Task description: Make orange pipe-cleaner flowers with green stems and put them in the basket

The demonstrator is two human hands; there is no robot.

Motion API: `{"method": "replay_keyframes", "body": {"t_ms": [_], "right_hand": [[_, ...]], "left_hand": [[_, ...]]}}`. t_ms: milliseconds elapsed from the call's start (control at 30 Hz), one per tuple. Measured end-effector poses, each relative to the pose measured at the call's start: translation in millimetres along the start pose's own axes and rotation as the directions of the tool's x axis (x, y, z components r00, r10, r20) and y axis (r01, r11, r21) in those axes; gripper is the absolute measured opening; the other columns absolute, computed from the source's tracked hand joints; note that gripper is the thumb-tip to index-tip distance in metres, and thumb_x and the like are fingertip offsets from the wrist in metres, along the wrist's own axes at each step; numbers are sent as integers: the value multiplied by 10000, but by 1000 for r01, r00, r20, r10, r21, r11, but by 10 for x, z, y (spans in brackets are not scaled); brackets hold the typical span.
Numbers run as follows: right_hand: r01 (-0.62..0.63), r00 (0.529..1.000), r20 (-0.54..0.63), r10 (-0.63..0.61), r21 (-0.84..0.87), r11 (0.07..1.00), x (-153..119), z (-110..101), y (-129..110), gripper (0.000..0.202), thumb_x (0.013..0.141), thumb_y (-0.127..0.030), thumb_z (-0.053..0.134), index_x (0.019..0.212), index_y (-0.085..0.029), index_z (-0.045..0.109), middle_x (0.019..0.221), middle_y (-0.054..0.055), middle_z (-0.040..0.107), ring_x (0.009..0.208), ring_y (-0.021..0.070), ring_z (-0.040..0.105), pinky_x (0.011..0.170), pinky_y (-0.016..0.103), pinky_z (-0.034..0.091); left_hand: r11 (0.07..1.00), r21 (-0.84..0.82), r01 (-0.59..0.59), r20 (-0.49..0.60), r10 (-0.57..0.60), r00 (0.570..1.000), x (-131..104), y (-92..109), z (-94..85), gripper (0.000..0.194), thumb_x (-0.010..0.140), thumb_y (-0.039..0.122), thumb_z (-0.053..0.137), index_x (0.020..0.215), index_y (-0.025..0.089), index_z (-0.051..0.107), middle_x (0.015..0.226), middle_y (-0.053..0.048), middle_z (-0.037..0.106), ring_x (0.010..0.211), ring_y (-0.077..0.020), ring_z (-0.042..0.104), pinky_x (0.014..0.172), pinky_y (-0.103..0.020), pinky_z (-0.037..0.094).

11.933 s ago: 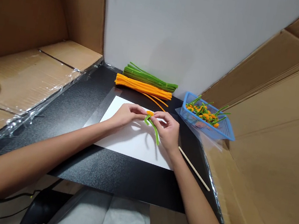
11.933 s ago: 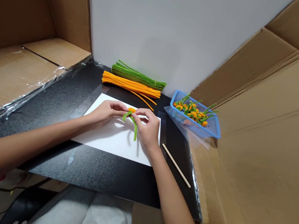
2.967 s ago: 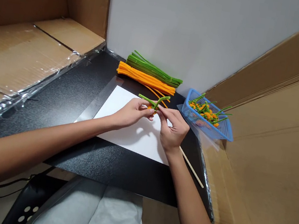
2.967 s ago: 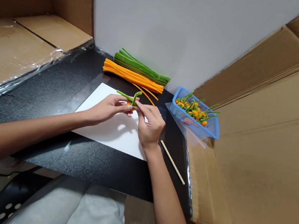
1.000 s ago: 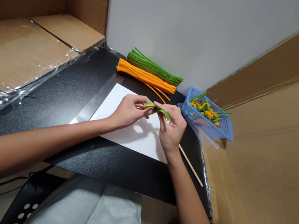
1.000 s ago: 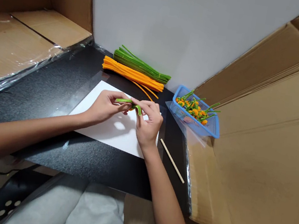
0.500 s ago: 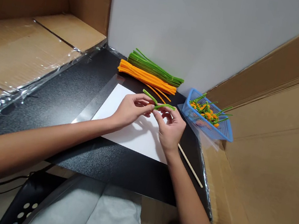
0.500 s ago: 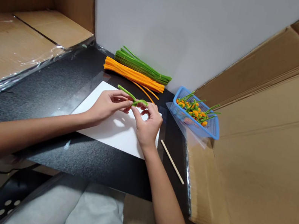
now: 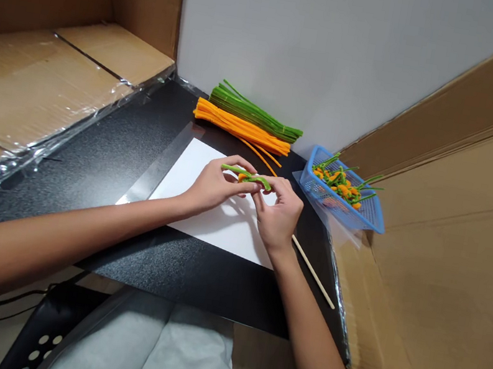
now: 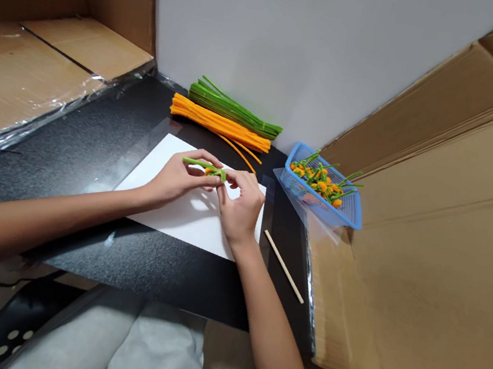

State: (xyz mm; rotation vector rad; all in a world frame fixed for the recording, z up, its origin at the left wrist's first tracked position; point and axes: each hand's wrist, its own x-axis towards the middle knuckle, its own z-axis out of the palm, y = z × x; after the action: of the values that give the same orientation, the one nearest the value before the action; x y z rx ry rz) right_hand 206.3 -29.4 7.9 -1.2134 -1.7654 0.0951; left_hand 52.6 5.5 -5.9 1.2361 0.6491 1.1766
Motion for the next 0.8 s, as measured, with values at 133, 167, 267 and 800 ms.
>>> {"method": "replay_keyframes", "body": {"t_ms": [133, 167, 267, 800], "right_hand": [[3, 1000, -18, -3, -24, 1000, -1, 11, -39, 57, 848, -188, 678, 861, -231, 714, 784, 14, 704, 706, 177, 559, 684, 339, 466], [-9, 1000, -22, 9, -27, 1000, -3, 15, -46, 65, 849, -188, 675, 864, -234, 719, 785, 13, 706, 712, 179, 564, 686, 340, 468], [-23, 999, -42, 21, -53, 998, -6, 21, -56, 73, 852, -196, 673, 871, -241, 728, 785, 14, 707, 731, 188, 575, 693, 347, 473], [70, 997, -30, -75, -136, 988, -16, 9, -5, 79, 902, -238, 651, 882, -262, 723, 842, 34, 729, 805, 224, 604, 759, 396, 478]], "left_hand": [[998, 40, -41, -15, 42, 999, 9, -38, -8, 324, 727, 392, 803, 900, 139, 697, 856, -56, 713, 686, -134, 673, 692, -287, 608], [998, 39, -49, -16, 50, 999, 10, -44, -9, 324, 737, 402, 795, 902, 140, 699, 868, -61, 716, 701, -138, 677, 704, -291, 611], [997, 32, -75, -28, 76, 997, 7, -42, -4, 315, 757, 410, 778, 901, 138, 708, 898, -72, 726, 766, -155, 694, 740, -298, 617], [997, -80, 7, -133, -18, 991, -2, -33, 34, 251, 710, 330, 812, 808, 125, 706, 747, -44, 710, 689, -143, 678, 741, -327, 598]]}}
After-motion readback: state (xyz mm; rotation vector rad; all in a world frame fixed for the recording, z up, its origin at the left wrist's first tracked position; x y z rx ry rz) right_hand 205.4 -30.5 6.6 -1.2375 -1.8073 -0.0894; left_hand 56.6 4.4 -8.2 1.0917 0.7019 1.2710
